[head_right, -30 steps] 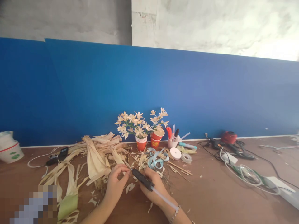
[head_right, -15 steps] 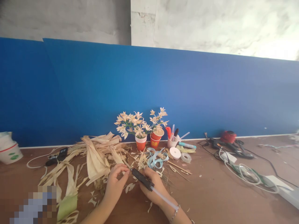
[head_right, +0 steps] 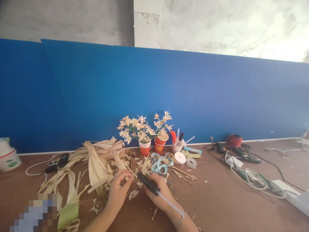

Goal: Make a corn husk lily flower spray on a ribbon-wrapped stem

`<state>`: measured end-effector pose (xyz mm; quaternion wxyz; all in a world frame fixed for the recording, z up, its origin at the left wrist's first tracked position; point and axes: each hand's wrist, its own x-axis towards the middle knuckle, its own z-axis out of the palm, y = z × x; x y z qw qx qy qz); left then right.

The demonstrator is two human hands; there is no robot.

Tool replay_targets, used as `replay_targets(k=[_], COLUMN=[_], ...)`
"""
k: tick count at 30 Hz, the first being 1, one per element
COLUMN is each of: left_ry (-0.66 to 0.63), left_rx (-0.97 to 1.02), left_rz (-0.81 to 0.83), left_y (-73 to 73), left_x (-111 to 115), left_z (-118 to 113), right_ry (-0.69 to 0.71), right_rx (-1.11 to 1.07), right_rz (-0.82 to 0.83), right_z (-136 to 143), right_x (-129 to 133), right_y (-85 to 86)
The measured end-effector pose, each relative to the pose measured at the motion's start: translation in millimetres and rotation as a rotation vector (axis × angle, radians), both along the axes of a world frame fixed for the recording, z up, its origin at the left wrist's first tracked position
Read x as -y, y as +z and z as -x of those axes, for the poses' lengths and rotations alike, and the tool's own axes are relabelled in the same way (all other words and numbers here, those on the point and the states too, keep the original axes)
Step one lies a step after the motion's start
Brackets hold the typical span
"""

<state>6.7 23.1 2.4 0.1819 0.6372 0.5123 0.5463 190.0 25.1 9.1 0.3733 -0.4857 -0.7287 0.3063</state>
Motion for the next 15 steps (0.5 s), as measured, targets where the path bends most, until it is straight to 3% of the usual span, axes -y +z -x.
replay_targets(k=[5,8,11,13,15], left_ry=[0.030,0.046,0.066,0.088,0.101], left_rx=[-0.155,-0.201,-0.109,-0.031,0.014], left_rz=[-0.018,0.001,-0.003,-0.022,-0.032], left_y=[-0.7,-2.4,-3.2,-3.1,-3.0], left_x=[0,-2,-5,-7,-8], left_z=[2,4,8,10,11], right_ry=[-0.016,0.081,0.189,0.131,-0.012], right_rx=[-0.013,0.060,0.282,0.422,0.493], right_rz=[-0.052,-0.128,-0.171,-0.148,-0.087], right_z=[-4,-5,-7,-14,-29], right_x=[2,9,14,14,11], right_y=[5.0,15.8,29.9,38.4,43.1])
